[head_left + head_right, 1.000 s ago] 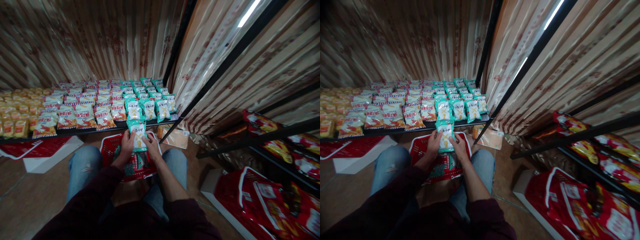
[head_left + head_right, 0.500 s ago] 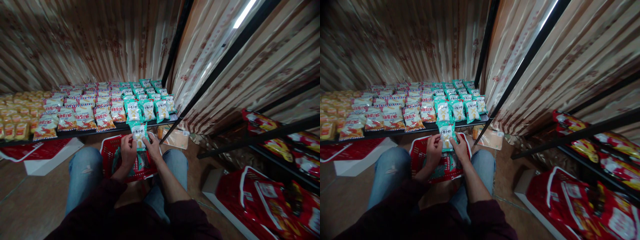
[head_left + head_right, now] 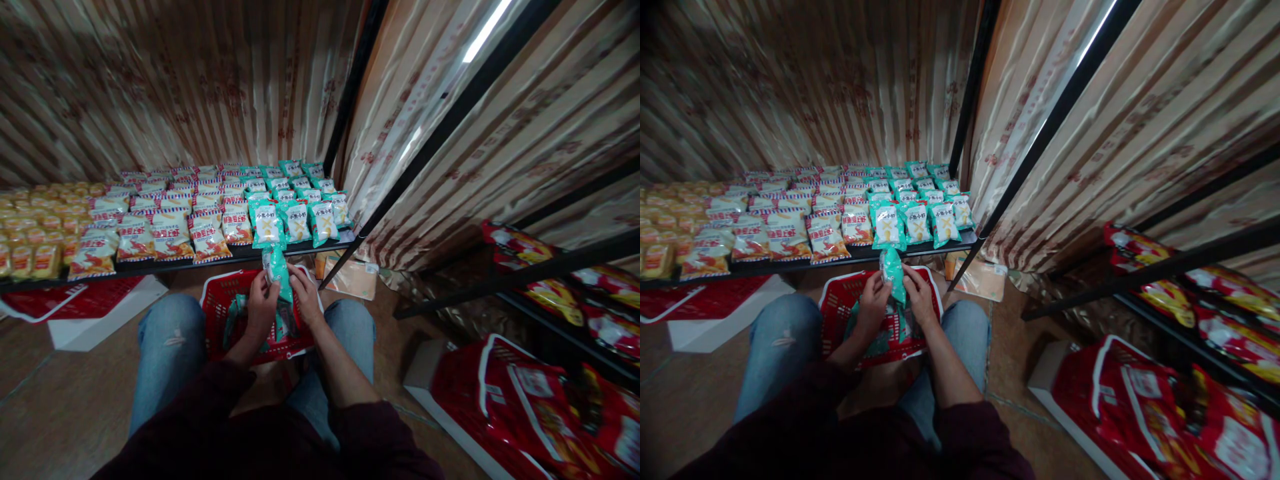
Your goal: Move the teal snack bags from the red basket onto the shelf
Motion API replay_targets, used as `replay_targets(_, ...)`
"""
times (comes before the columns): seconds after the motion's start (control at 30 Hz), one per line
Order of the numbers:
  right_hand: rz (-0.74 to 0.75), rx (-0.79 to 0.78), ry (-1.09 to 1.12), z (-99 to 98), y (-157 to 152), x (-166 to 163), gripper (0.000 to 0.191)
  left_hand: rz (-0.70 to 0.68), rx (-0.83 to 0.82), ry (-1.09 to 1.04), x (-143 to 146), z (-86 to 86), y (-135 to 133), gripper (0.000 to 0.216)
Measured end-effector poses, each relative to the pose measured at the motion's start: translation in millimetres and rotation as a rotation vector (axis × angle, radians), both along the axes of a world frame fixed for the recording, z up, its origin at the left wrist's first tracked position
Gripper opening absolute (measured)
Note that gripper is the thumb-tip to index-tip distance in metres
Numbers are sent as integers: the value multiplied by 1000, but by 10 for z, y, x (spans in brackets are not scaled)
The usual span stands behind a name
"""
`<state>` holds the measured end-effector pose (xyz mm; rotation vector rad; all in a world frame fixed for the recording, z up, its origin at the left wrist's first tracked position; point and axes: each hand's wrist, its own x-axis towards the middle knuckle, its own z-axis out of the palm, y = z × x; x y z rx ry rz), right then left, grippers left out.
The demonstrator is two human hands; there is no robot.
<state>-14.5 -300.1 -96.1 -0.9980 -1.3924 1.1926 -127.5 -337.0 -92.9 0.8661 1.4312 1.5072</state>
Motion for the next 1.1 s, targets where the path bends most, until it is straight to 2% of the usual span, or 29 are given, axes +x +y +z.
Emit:
replay_targets(0.23,5,141,-89,-28,-3,-12,30,-35,-42,-162,-17,62,16,45)
replay_targets(0.5,13,198,-161,-46,3,-10,27,-44,-92,-194,-73,-51,22,53)
replay_targets(0.63,-28,166,-121,-71,15,-26,26,-53,-77,-241,-96,-52,15,52)
replay_targets(0.83,-190,51,-67,-169,46,-74,32,-84,-84,-350,-93,-27,13,54)
replay_targets(1.0,-121,-33,-88,-195,39,-83,44,-130,-71,-328,-116,67,-41,39)
replay_targets(1.1,-93,-55,-115,-204,30,-82,43,-123,-67,-305,-147,90,-52,27)
